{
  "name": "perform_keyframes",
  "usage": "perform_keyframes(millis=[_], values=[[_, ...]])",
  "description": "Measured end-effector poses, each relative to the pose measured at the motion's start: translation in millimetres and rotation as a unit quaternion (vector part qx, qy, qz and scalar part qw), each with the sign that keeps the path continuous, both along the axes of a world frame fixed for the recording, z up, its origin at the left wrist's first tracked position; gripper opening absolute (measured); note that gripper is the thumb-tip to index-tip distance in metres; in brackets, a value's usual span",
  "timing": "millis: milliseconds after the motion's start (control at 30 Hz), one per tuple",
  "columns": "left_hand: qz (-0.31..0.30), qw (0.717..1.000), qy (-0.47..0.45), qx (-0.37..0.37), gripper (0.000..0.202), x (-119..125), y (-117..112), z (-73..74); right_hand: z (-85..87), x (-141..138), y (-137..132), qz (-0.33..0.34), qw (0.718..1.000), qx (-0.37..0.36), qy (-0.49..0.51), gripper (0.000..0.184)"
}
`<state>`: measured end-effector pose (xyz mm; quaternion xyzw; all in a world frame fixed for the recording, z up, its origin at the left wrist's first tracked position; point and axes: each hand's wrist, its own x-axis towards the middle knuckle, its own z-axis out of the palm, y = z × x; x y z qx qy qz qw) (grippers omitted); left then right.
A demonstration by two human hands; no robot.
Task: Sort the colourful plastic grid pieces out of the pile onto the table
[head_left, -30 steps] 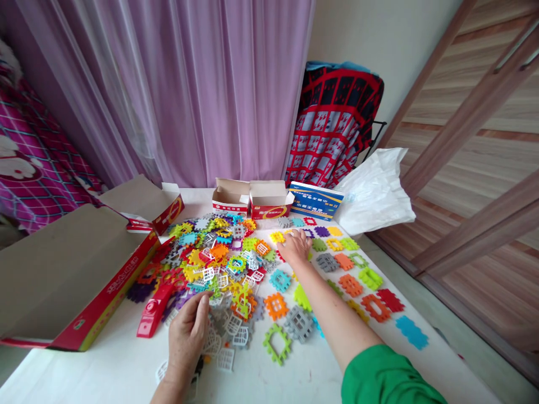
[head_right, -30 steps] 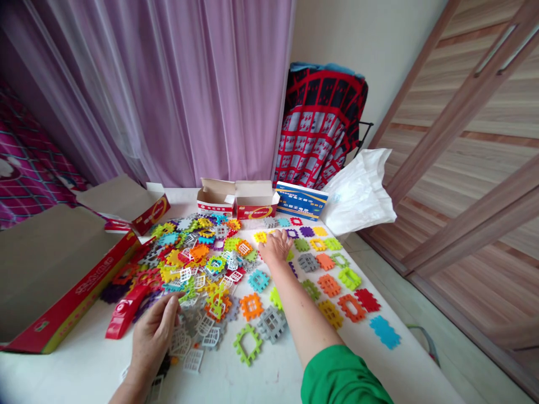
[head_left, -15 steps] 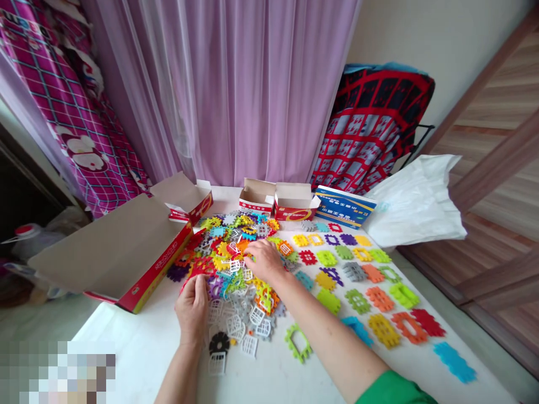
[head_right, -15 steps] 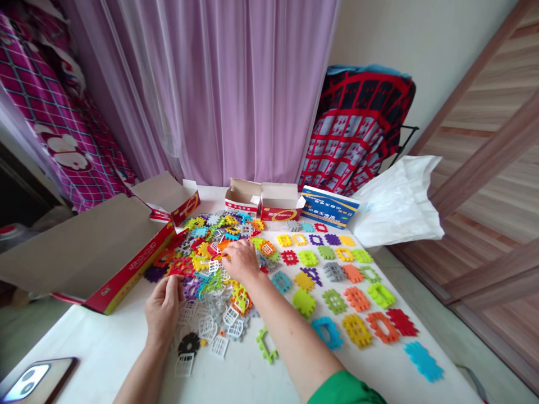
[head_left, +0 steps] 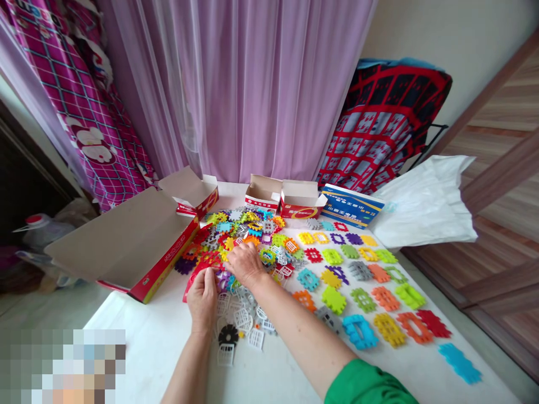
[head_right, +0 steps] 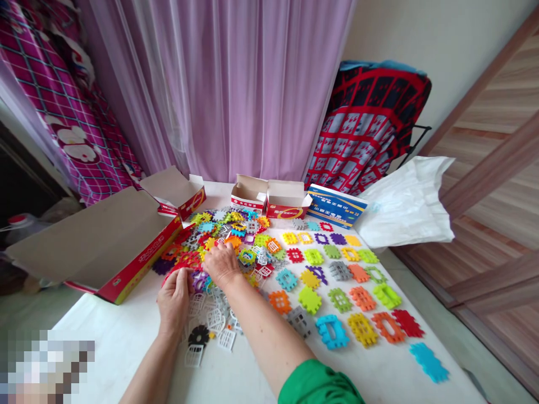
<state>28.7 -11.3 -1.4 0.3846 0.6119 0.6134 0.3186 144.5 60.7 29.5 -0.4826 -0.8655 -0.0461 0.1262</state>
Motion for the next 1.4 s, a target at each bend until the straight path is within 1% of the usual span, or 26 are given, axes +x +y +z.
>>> perform_keyframes(millis=[100, 167, 267, 333, 433, 533, 600, 633, 700, 767, 800, 900, 1000, 1067, 1167, 1233, 1300, 1333, 1400], values=[[-0.012, 1.0, -0.024, -0.003, 0.052, 2, 0, 1.8, 2.7, 15, -3, -0.005, 0.998, 0.046, 0.031, 0.022], [-0.036, 0.998, -0.041, -0.009, 0.056, 4, 0, 4.1, 5.0, 31, -10, -0.007, 0.993, 0.092, 0.069, 0.024], [-0.108, 0.991, -0.066, -0.053, 0.066, 8, -2, 8.1, 6.8, 58, -28, 0.026, 0.982, 0.143, 0.123, 0.023], [-0.163, 0.978, -0.084, -0.1, 0.072, 12, -3, 10.5, 6.5, 74, -44, 0.074, 0.977, 0.147, 0.135, 0.021], [-0.214, 0.959, -0.112, -0.151, 0.072, 17, -7, 14.0, 4.8, 93, -65, 0.13, 0.974, 0.138, 0.126, 0.022], [-0.249, 0.942, -0.144, -0.17, 0.072, 21, -10, 17.4, 2.6, 104, -79, 0.156, 0.971, 0.144, 0.113, 0.023], [-0.263, 0.934, -0.167, -0.175, 0.072, 23, -10, 19.7, 0.9, 109, -83, 0.15, 0.971, 0.149, 0.11, 0.022], [-0.266, 0.931, -0.176, -0.175, 0.073, 25, -11, 20.8, 0.0, 110, -85, 0.136, 0.973, 0.15, 0.112, 0.022], [-0.265, 0.931, -0.188, -0.168, 0.073, 28, -11, 22.7, -1.9, 109, -89, 0.086, 0.978, 0.146, 0.122, 0.02], [-0.25, 0.935, -0.196, -0.159, 0.071, 32, -12, 23.7, -3.9, 105, -94, 0.03, 0.979, 0.135, 0.149, 0.016], [-0.24, 0.937, -0.198, -0.157, 0.07, 35, -13, 23.8, -4.8, 102, -97, 0.006, 0.977, 0.129, 0.168, 0.018], [-0.223, 0.942, -0.195, -0.156, 0.068, 43, -15, 23.2, -7.8, 94, -107, -0.055, 0.969, 0.112, 0.215, 0.039], [-0.246, 0.939, -0.182, -0.156, 0.067, 49, -19, 22.2, -10.9, 90, -113, -0.111, 0.963, 0.098, 0.224, 0.047], [-0.263, 0.937, -0.167, -0.159, 0.067, 53, -21, 22.1, -12.5, 89, -116, -0.142, 0.961, 0.091, 0.22, 0.047], [-0.288, 0.935, -0.134, -0.157, 0.068, 55, -24, 23.1, -12.5, 90, -119, -0.161, 0.957, 0.088, 0.222, 0.044], [-0.305, 0.934, -0.107, -0.154, 0.067, 55, -26, 24.0, -10.4, 97, -121, -0.172, 0.952, 0.091, 0.236, 0.044], [-0.302, 0.939, -0.086, -0.139, 0.066, 53, -27, 24.6, -7.1, 113, -120, -0.199, 0.942, 0.096, 0.252, 0.043], [-0.291, 0.945, -0.079, -0.127, 0.065, 52, -27, 24.8, -5.3, 126, -118, -0.223, 0.935, 0.099, 0.257, 0.043], [-0.255, 0.959, -0.069, -0.1, 0.065, 47, -27, 24.8, -2.3, 162, -111, -0.284, 0.918, 0.101, 0.259, 0.041]])
